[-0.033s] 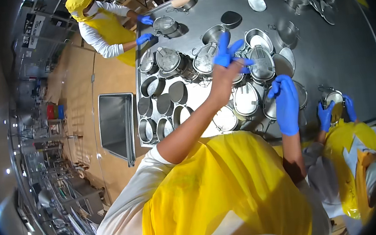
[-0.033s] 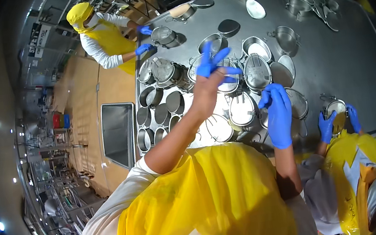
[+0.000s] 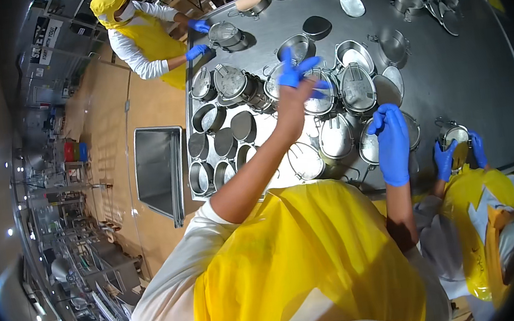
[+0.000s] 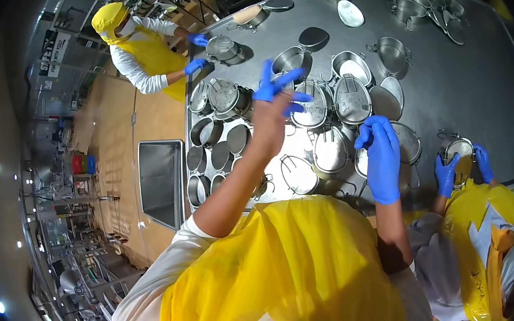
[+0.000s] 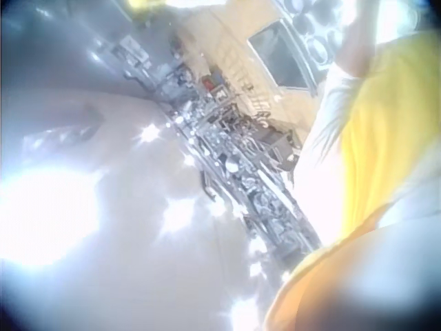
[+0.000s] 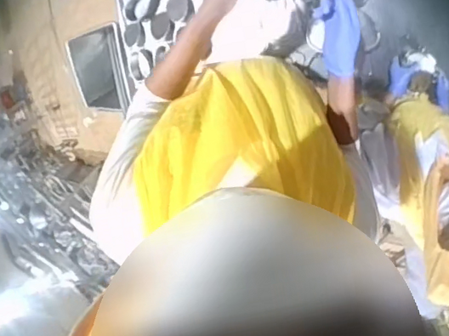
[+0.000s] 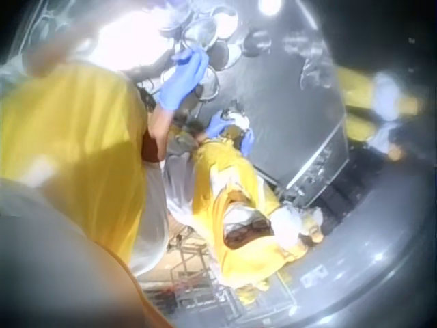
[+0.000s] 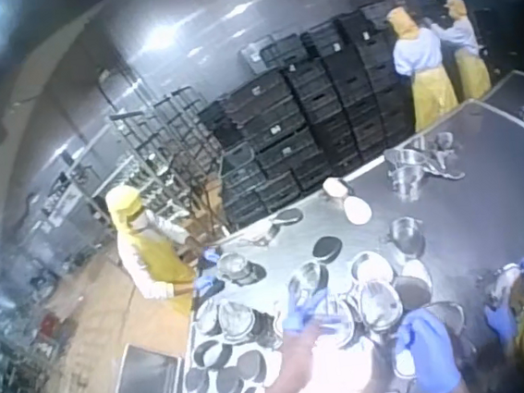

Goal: The person repeatedly picks up small metal containers and their lids from a stainless steel table, aligns them, and secures the lids by hand. The person works alongside other staff in a commercial kitchen environment.

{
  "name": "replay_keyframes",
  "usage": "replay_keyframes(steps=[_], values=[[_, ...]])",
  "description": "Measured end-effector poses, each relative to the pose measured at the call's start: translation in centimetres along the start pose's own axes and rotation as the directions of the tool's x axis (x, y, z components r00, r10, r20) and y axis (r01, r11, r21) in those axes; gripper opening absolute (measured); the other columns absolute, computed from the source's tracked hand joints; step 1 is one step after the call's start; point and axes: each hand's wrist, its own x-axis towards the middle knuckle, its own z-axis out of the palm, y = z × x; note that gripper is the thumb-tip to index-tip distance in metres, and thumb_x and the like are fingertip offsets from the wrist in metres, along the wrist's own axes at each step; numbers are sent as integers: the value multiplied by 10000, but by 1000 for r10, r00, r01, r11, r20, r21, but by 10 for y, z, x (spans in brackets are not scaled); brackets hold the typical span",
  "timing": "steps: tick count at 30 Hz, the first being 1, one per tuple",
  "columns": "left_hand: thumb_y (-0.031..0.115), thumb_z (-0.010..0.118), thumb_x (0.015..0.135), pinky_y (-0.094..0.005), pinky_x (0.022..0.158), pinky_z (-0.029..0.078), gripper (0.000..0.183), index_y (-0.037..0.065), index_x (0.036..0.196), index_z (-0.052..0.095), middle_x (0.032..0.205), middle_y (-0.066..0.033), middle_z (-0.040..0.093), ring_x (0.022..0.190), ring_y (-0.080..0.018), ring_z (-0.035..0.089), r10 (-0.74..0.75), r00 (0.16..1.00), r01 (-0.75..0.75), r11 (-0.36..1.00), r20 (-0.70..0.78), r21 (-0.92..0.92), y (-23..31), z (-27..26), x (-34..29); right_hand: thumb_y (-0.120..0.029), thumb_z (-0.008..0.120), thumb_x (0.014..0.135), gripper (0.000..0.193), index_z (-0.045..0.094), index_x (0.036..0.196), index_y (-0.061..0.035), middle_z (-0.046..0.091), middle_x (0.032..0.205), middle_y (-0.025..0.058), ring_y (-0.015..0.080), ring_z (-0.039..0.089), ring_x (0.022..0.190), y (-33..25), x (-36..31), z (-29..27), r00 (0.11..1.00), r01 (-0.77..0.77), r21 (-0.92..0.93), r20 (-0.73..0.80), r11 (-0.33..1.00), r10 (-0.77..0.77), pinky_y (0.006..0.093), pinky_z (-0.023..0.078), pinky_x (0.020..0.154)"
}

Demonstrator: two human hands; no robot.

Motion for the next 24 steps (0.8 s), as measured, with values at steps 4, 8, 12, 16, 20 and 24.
replay_keyframes(steps=[4, 8, 12, 16, 20, 24], values=[[214, 611, 1000, -257, 560, 520, 887, -5, 1650, 48, 1080, -119, 759, 719, -150, 685, 54, 941, -54, 998, -335, 8, 27, -113, 30, -138, 464, 1104, 159, 586, 1092, -37, 544, 880, 37, 121, 530, 769, -8, -1, 1, 1000, -21, 4, 19, 1000, 21, 282, 454, 745], [206, 559, 996, -234, 567, 514, 401, 14, 1345, 519, 975, -128, 760, 710, -143, 689, 275, 856, -210, 959, -437, 192, 92, -237, 68, -137, 462, 1104, 164, 588, 1085, -34, 546, 883, 36, 120, 538, 769, -6, -2, 6, 998, -20, -39, 58, 999, 23, 282, 458, 749], [196, 528, 1030, -398, 837, 608, 395, 43, 1386, 446, 1299, -209, 659, 1060, -311, 717, 212, 890, -216, 976, -404, 36, 160, -264, 71, -139, 460, 1104, 173, 591, 1083, -29, 564, 901, 37, 115, 544, 781, -4, -1, 14, 994, -22, -42, 111, 999, 26, 281, 473, 759], [279, 539, 1041, -514, 1072, 509, 514, 73, 1504, 448, 1493, -219, 547, 1335, -379, 591, 250, 958, -281, 921, -143, -270, 152, -152, 46, -117, 468, 1091, 169, 598, 1077, -11, 582, 889, 42, 105, 552, 791, -5, 4, 34, 993, 12, -114, 119, 993, 2, 274, 486, 774], [422, 538, 1036, -552, 1287, 207, 730, 51, 1629, 330, 1682, -234, 313, 1582, -394, 259, 227, 973, -184, 847, 26, -499, 109, -59, 10, -45, 575, 1031, 105, 647, 1093, -2, 630, 888, 33, 94, 588, 802, -12, 8, 61, 970, 56, -186, 244, 981, -9, 264, 502, 763], [449, 509, 1045, -523, 1294, 201, 755, 74, 1657, 275, 1702, -217, 281, 1591, -367, 252, 189, 982, -131, 761, 25, -636, 73, 2, -5, -12, 780, 876, 262, 670, 1112, -40, 614, 939, 4, 77, 584, 830, -10, 13, 96, 894, 410, -415, 359, 812, -267, 237, 486, 740]])
